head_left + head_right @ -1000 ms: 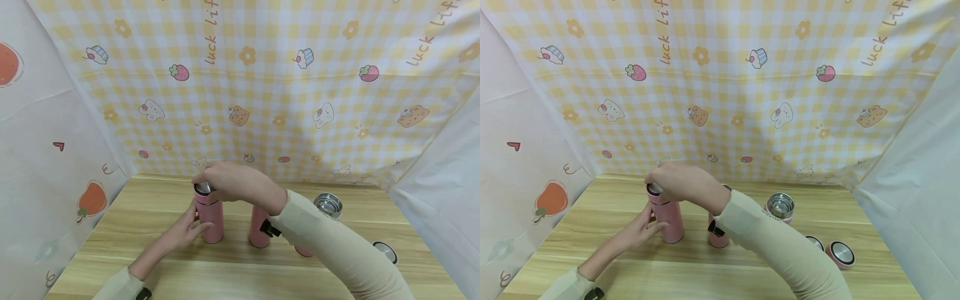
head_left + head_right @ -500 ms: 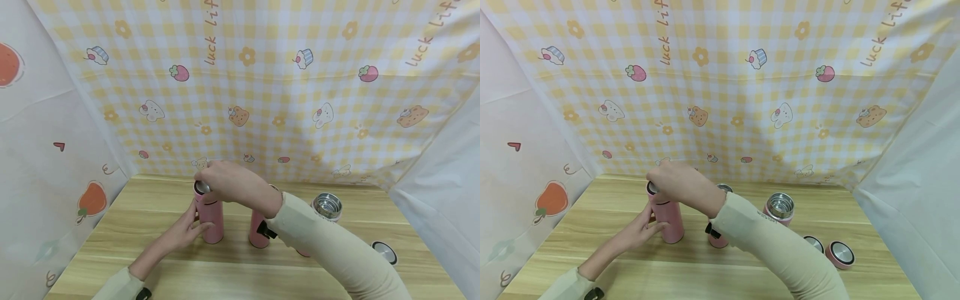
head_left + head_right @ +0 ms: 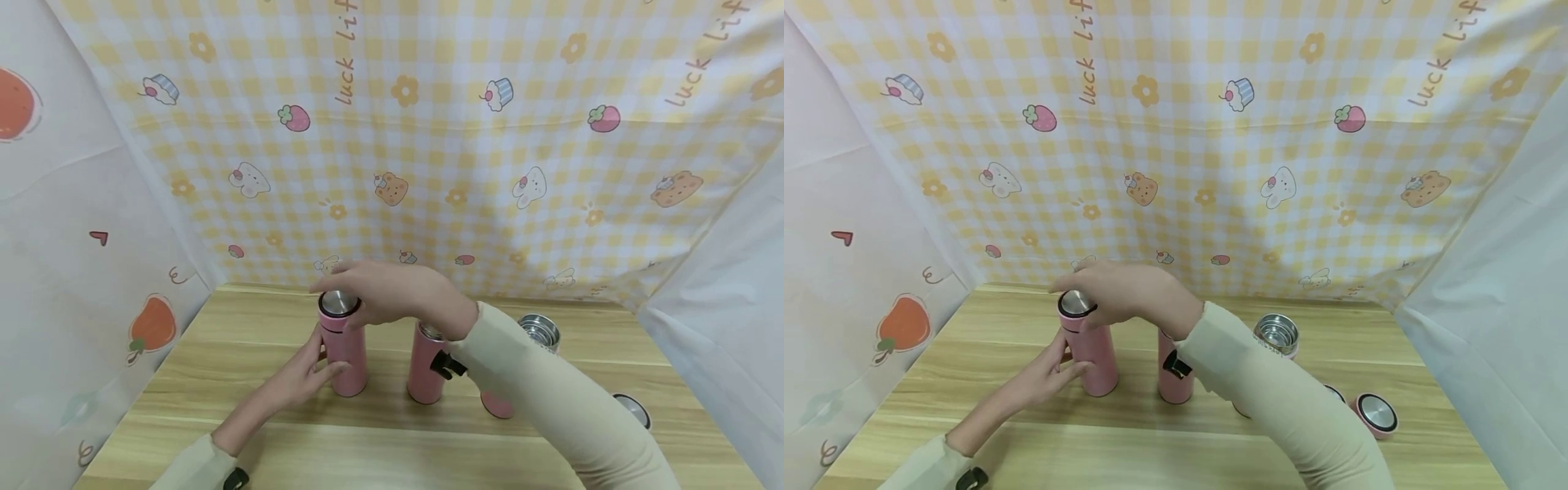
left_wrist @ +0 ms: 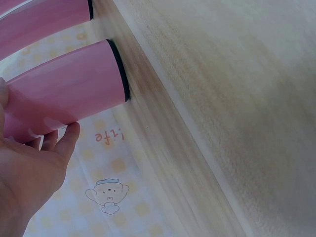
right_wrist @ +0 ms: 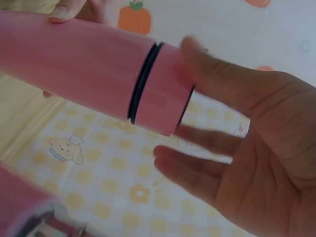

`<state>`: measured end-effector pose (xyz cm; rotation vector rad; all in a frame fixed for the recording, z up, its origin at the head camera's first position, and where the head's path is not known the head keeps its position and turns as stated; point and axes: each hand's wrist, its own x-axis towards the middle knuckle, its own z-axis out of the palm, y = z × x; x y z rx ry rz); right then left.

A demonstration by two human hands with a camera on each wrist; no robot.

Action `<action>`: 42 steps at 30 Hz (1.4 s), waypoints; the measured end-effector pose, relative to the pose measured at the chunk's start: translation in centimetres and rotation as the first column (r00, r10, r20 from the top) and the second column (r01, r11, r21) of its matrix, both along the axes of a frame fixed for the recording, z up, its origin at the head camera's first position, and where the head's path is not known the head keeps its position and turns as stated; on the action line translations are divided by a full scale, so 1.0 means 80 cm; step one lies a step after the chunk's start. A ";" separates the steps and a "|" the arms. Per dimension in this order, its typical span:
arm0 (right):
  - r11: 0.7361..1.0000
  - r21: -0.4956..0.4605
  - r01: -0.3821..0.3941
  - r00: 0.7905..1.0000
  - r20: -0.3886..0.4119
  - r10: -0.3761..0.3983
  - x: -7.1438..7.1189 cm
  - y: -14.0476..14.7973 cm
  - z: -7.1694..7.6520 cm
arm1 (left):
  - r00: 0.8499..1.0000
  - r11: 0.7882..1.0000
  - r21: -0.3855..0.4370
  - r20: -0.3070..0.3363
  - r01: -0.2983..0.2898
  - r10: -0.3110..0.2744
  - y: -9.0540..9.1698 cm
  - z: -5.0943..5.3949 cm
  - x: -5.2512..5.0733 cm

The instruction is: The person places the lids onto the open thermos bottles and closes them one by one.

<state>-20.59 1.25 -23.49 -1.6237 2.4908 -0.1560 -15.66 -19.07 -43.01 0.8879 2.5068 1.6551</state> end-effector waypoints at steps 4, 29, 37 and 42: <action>0.997 -0.006 -0.074 0.996 0.047 0.074 -0.005 0.004 0.001 | 1.000 1.000 -0.004 -0.007 -0.007 0.007 0.001 0.001 0.000; 1.000 0.003 0.003 0.997 -0.072 -0.003 0.011 -0.008 -0.007 | 0.999 1.000 -0.002 0.032 -0.002 0.003 0.002 0.002 0.002; 0.997 0.039 0.067 0.989 -0.133 -0.062 0.018 -0.015 -0.006 | 0.999 1.000 0.010 0.037 0.002 -0.002 0.001 0.001 0.002; 0.995 0.046 0.093 0.985 -0.151 -0.085 0.021 -0.019 -0.007 | 0.999 1.000 -0.002 0.030 -0.011 0.011 0.001 0.001 0.001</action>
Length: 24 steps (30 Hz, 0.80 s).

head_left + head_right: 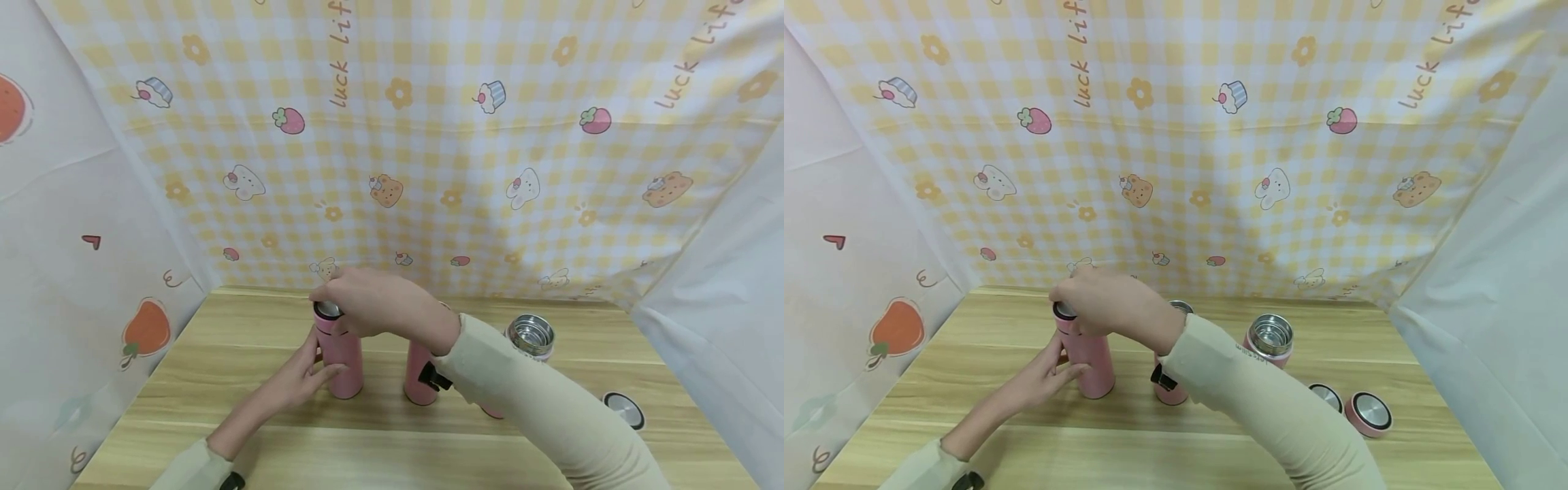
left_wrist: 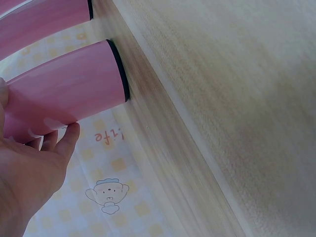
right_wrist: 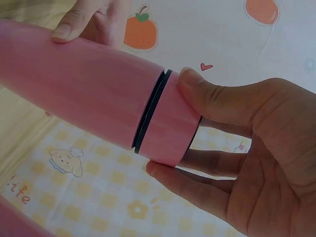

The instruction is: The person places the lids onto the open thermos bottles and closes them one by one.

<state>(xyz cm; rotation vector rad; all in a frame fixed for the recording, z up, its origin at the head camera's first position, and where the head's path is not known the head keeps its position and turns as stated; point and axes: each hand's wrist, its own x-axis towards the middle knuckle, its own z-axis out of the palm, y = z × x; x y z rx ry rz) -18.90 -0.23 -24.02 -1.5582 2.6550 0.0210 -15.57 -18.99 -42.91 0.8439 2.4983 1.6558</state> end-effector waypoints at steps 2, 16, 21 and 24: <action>1.000 -0.002 0.008 1.000 -0.008 -0.008 0.001 -0.001 -0.001 | 1.000 1.000 -0.005 -0.005 -0.002 0.002 0.000 0.000 0.000; 0.999 -0.015 0.045 0.992 -0.113 -0.046 0.004 -0.003 -0.004 | 1.000 1.000 -0.006 -0.030 0.000 -0.001 -0.001 -0.002 -0.001; 0.998 -0.038 0.043 0.986 -0.158 -0.049 0.005 -0.003 -0.006 | 0.999 1.000 -0.005 -0.041 0.011 -0.011 -0.001 -0.002 -0.001; 0.998 -0.036 0.049 0.987 -0.148 -0.054 0.004 -0.002 -0.006 | 0.999 1.000 -0.004 -0.041 0.018 -0.018 -0.001 -0.002 -0.001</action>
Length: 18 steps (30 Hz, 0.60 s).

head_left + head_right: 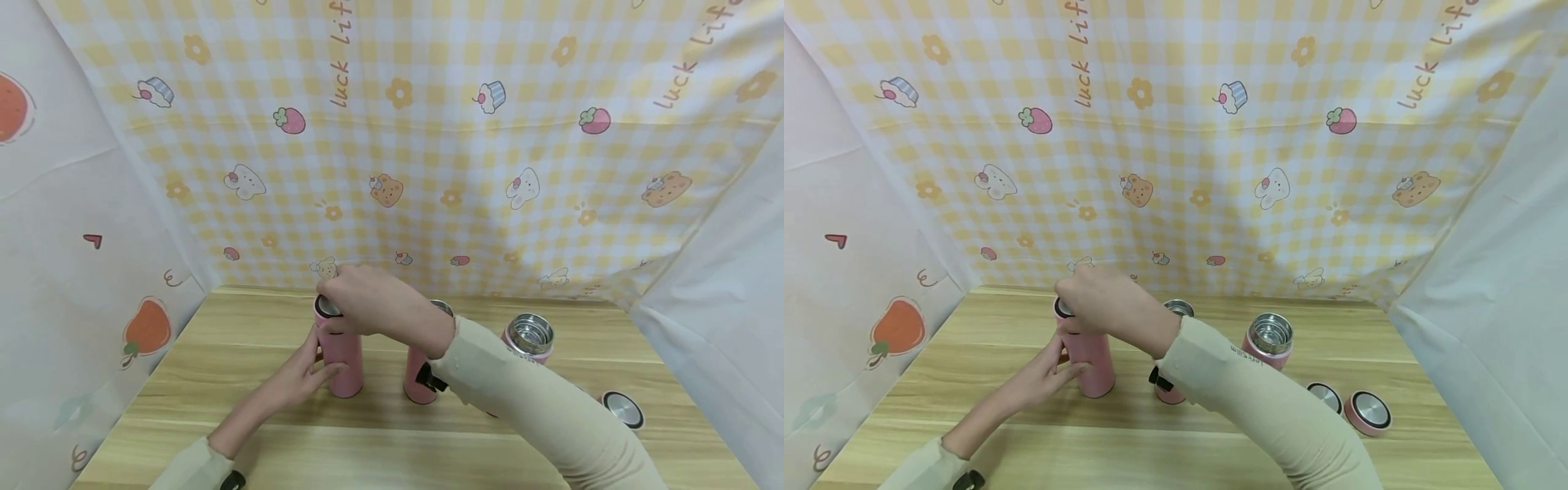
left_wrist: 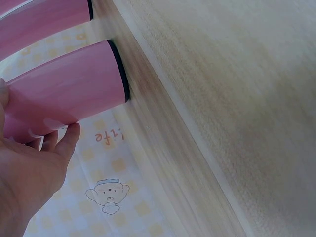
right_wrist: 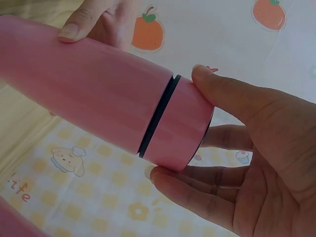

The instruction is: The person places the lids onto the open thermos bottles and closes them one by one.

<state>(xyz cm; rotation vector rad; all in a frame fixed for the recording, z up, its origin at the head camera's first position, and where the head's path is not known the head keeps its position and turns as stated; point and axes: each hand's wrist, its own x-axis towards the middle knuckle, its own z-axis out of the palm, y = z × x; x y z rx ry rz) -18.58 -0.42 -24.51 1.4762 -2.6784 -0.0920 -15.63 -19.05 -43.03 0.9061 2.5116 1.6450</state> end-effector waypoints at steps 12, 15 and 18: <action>0.985 -0.079 -0.151 0.930 0.328 0.169 -0.028 0.024 0.014 | 0.999 1.000 -0.001 0.031 -0.022 0.022 0.000 0.000 -0.001; 0.972 -0.085 -0.220 0.904 0.356 0.236 -0.033 0.025 0.015 | 0.999 1.000 0.002 0.023 -0.022 0.022 0.000 -0.001 -0.001; 0.965 -0.082 -0.249 0.894 0.364 0.262 -0.036 0.025 0.011 | 1.000 1.000 0.000 0.016 -0.013 0.013 0.001 -0.001 -0.002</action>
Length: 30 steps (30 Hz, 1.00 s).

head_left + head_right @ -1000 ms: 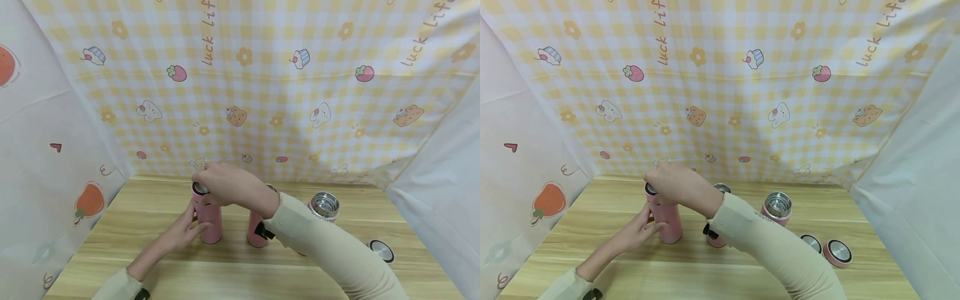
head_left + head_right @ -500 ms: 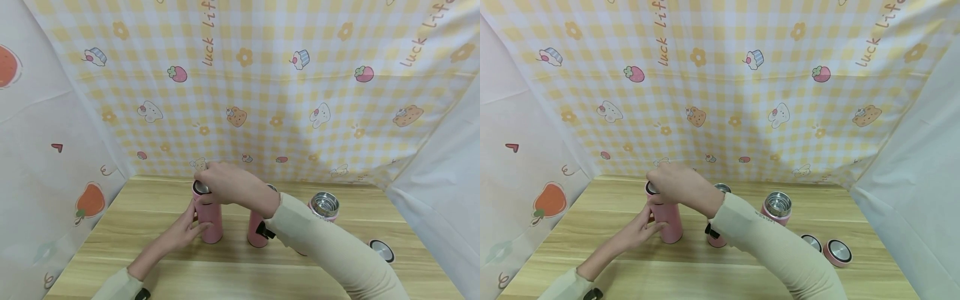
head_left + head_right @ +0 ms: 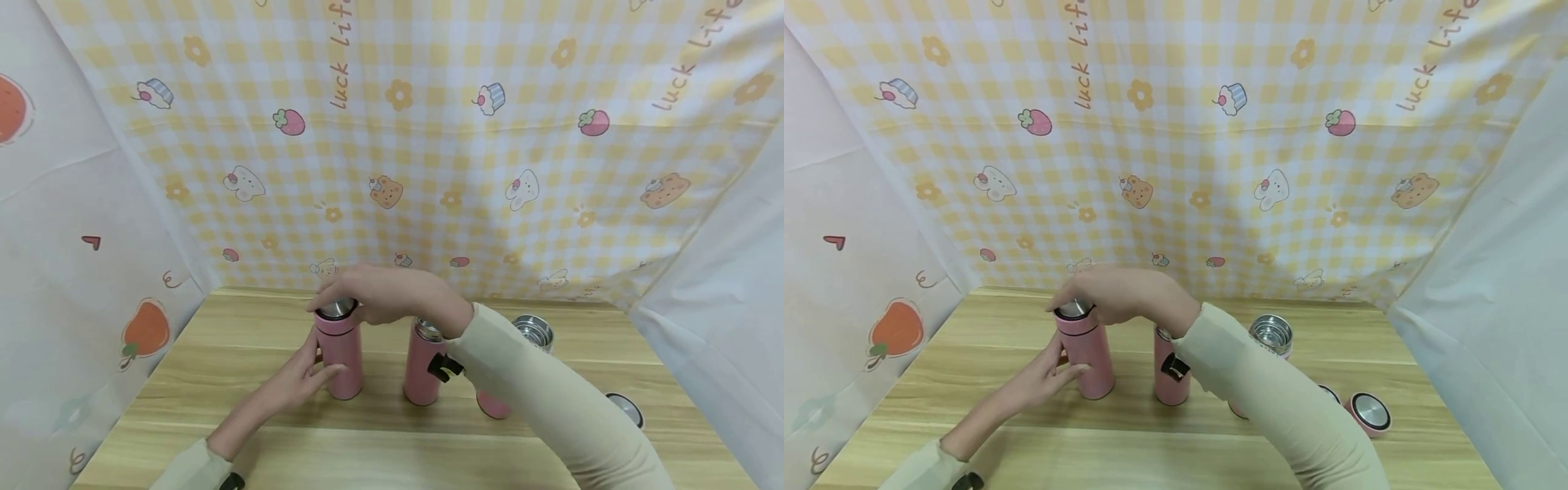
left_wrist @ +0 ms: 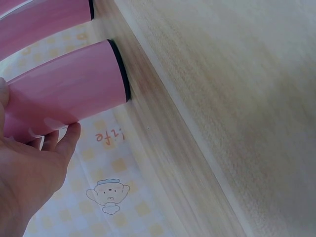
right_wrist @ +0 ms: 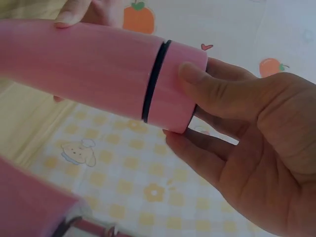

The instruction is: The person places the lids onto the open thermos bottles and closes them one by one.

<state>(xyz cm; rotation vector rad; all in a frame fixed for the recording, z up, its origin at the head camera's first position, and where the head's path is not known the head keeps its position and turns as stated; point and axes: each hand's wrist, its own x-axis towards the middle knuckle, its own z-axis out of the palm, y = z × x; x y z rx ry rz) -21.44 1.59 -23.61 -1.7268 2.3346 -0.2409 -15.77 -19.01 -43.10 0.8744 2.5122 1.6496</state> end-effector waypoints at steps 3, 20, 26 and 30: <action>1.000 -0.012 0.003 1.000 0.009 -0.002 0.000 0.001 -0.004 | 1.000 1.000 0.001 -0.003 0.008 -0.008 0.000 0.000 0.000; 0.999 0.004 0.052 0.997 -0.050 -0.052 0.008 -0.002 -0.003 | 1.000 1.000 0.000 -0.027 -0.002 0.002 0.000 0.000 0.001; 0.997 0.016 0.077 0.993 -0.088 -0.075 0.013 -0.006 -0.004 | 1.000 1.000 -0.011 -0.012 -0.012 0.012 0.000 0.001 0.002; 0.996 0.005 0.087 0.988 -0.129 -0.086 0.015 -0.007 -0.005 | 1.000 1.000 -0.009 -0.004 -0.008 0.008 0.000 0.001 0.002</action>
